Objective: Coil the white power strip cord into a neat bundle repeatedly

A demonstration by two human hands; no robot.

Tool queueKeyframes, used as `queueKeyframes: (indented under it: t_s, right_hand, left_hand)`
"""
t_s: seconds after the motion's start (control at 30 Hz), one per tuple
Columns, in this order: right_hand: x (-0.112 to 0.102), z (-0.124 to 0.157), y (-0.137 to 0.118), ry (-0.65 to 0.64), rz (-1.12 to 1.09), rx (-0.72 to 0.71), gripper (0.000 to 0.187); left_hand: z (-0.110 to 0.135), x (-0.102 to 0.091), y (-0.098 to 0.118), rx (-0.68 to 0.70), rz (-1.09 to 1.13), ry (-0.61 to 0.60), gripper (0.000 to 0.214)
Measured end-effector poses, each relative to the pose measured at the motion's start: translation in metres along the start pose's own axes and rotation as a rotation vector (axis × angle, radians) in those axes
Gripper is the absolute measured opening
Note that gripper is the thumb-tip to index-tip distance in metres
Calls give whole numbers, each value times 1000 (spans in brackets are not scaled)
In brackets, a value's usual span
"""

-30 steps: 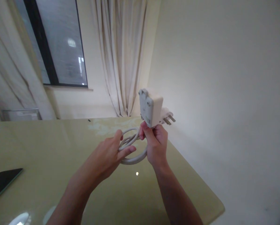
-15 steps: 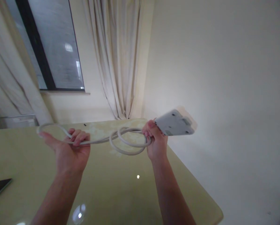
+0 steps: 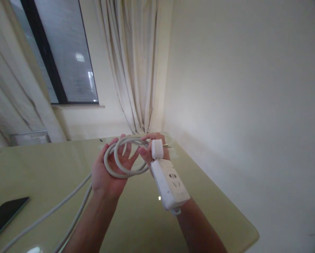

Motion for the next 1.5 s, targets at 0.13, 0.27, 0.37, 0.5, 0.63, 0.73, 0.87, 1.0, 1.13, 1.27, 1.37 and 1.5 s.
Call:
queueKeyframes:
  t_s: [0.13, 0.27, 0.37, 0.5, 0.63, 0.73, 0.87, 1.0, 1.13, 1.27, 1.37, 1.5]
  right_hand:
    - [16, 7, 16, -101, 151, -189, 19]
    - [20, 11, 24, -65, 131, -153, 20]
    - [20, 11, 22, -39, 129, -111, 13]
    - [23, 12, 20, -46, 184, -80, 46]
    - [22, 13, 28, -59, -14, -4, 70]
    - [16, 10, 32, -119, -340, 175, 66]
    - [13, 10, 29, -283, -689, 602, 43]
    - [24, 21, 24, -505, -829, 889, 74]
    - [21, 20, 15, -614, -663, 788, 61]
    - [2, 7, -8, -514, -254, 525, 38]
    - [-3, 1, -26, -425, -54, 409, 32]
    - [4, 1, -33, -434, -156, 414, 32]
  left_hand:
    - [0, -1, -2, -46, 3, -59, 36]
    - [4, -1, -11, -75, 20, -188, 42]
    - [8, 1, -5, -10, 28, -150, 47]
    - [8, 3, 14, 26, 49, -73, 51]
    - [1, 1, 27, 73, 70, -32, 48]
    - [-2, -3, 37, 157, 65, -55, 48]
    - [2, -4, 52, 344, -56, -211, 51]
    - [9, -2, 52, 431, -202, -275, 45]
    - [5, -2, 46, 494, -306, -289, 49]
    - [-3, -3, 46, 527, -358, -257, 45]
    - [-2, -1, 42, 473, -350, -293, 32]
    - [4, 0, 33, 407, -348, -335, 23]
Point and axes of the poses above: each hand's wrist, its own z-axis away from the middle knuckle, its own x-axis out of the palm, y = z × x, the point moved 2 cm from there along -z, towards the middle knuckle, and after that the axes turned 8 degrees about -x, right-handed, at the moved point
